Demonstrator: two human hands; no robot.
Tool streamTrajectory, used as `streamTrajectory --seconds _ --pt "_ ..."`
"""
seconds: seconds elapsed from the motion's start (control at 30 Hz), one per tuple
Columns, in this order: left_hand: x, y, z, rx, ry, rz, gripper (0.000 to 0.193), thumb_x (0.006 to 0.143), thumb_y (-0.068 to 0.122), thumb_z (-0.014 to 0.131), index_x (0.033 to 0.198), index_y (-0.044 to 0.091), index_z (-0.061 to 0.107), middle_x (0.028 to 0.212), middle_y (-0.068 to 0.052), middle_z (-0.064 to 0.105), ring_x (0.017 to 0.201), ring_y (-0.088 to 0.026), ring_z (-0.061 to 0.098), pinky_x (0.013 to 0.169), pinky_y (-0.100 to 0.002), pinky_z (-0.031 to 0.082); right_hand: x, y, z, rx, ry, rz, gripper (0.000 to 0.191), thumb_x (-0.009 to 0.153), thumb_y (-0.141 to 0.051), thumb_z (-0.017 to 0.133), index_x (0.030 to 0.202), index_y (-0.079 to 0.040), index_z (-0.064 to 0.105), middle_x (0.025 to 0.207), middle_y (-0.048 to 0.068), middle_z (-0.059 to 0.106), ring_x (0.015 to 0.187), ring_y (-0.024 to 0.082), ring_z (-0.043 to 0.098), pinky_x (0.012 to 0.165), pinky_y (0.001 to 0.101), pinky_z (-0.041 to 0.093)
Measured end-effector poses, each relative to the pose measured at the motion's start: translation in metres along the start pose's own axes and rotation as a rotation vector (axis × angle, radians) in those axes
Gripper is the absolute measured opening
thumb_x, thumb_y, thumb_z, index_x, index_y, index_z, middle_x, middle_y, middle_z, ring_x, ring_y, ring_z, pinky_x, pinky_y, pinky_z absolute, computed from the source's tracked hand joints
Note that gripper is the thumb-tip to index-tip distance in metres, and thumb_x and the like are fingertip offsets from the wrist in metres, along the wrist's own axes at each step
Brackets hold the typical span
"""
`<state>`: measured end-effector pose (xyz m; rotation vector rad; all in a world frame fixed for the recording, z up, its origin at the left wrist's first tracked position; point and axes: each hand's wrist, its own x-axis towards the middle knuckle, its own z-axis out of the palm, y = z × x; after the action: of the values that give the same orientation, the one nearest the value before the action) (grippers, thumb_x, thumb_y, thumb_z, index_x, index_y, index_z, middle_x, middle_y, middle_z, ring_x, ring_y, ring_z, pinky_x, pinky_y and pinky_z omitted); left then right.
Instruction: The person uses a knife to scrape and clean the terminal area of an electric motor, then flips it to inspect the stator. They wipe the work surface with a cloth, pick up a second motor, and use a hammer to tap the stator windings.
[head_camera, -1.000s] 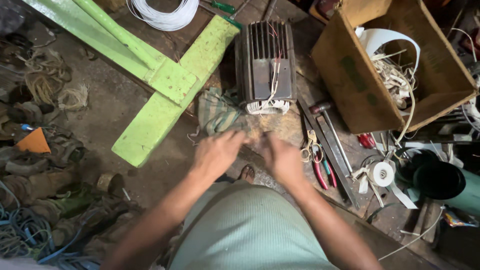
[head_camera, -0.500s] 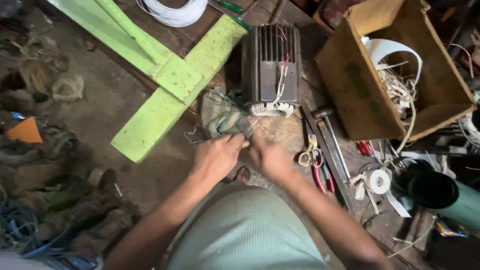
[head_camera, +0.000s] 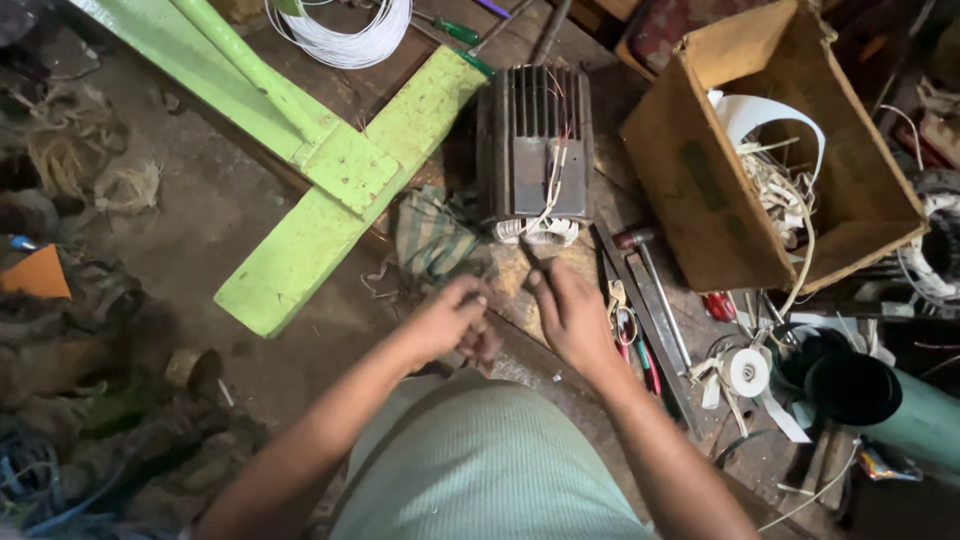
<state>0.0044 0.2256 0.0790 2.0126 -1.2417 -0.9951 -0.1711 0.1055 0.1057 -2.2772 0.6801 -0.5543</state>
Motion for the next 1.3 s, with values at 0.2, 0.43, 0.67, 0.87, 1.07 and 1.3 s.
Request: streamTrajectory --seconds 0.2,0.43,0.67,0.87,1.07,1.3 --pt "-0.019 0.008 -0.015 0.507 0.265 0.278 0.037 0.092 0.005 0.052 0.125 0.016 0.064 0.105 -0.02 0.072 0.069 -0.041 0.073 0.056 -0.049 0.06 0.01 0.006 0.015 -0.277 -0.077 0.068 0.013 0.102 -0.016 0.059 0.103 -0.004 0.055 0.083 0.023 0.068 0.076 0.047 0.067 0.065 0.0559 0.052" --pt "-0.016 0.008 -0.01 0.481 0.251 0.293 0.036 0.091 0.006 0.053 0.124 0.014 0.065 0.101 -0.021 0.07 0.068 -0.04 0.073 0.057 -0.048 0.06 0.006 0.035 0.03 -0.308 -0.324 0.082 0.028 0.09 -0.015 0.059 0.116 -0.004 0.055 0.08 0.029 0.067 0.072 0.049 0.067 0.064 0.0582 0.053" --pt "-0.004 -0.002 0.017 0.678 0.168 0.235 0.012 0.095 0.008 0.054 0.106 0.005 0.058 0.093 -0.019 0.071 0.073 -0.038 0.074 0.059 -0.047 0.06 0.01 0.022 0.027 -0.171 -0.277 0.094 0.03 0.088 -0.017 0.06 0.114 -0.002 0.055 0.075 0.026 0.067 0.07 0.047 0.068 0.062 0.0561 0.053" --pt "0.002 -0.017 0.009 0.247 0.188 0.224 0.019 0.095 0.012 0.056 0.113 0.008 0.06 0.091 -0.022 0.073 0.077 -0.039 0.073 0.065 -0.048 0.058 0.01 0.002 0.012 -0.226 0.017 0.173 0.018 0.105 -0.021 0.056 0.1 -0.003 0.054 0.069 0.023 0.065 0.063 0.044 0.066 0.054 0.0528 0.051" --pt "-0.011 -0.001 -0.01 0.459 0.271 0.329 0.036 0.089 0.004 0.056 0.123 0.015 0.062 0.089 -0.02 0.071 0.069 -0.038 0.073 0.057 -0.047 0.059 0.014 0.016 0.02 -0.412 -0.155 0.058 0.017 0.09 -0.012 0.058 0.105 -0.004 0.057 0.068 0.026 0.065 0.062 0.046 0.066 0.054 0.0554 0.051" --pt "-0.008 0.002 0.0 0.735 0.378 0.37 0.025 0.086 0.008 0.058 0.111 0.007 0.064 0.08 -0.011 0.07 0.067 -0.028 0.074 0.056 -0.039 0.059 0.007 0.031 0.034 -0.265 -0.252 0.186 0.019 0.101 -0.021 0.057 0.109 -0.003 0.056 0.071 0.027 0.067 0.067 0.047 0.068 0.061 0.0582 0.052"
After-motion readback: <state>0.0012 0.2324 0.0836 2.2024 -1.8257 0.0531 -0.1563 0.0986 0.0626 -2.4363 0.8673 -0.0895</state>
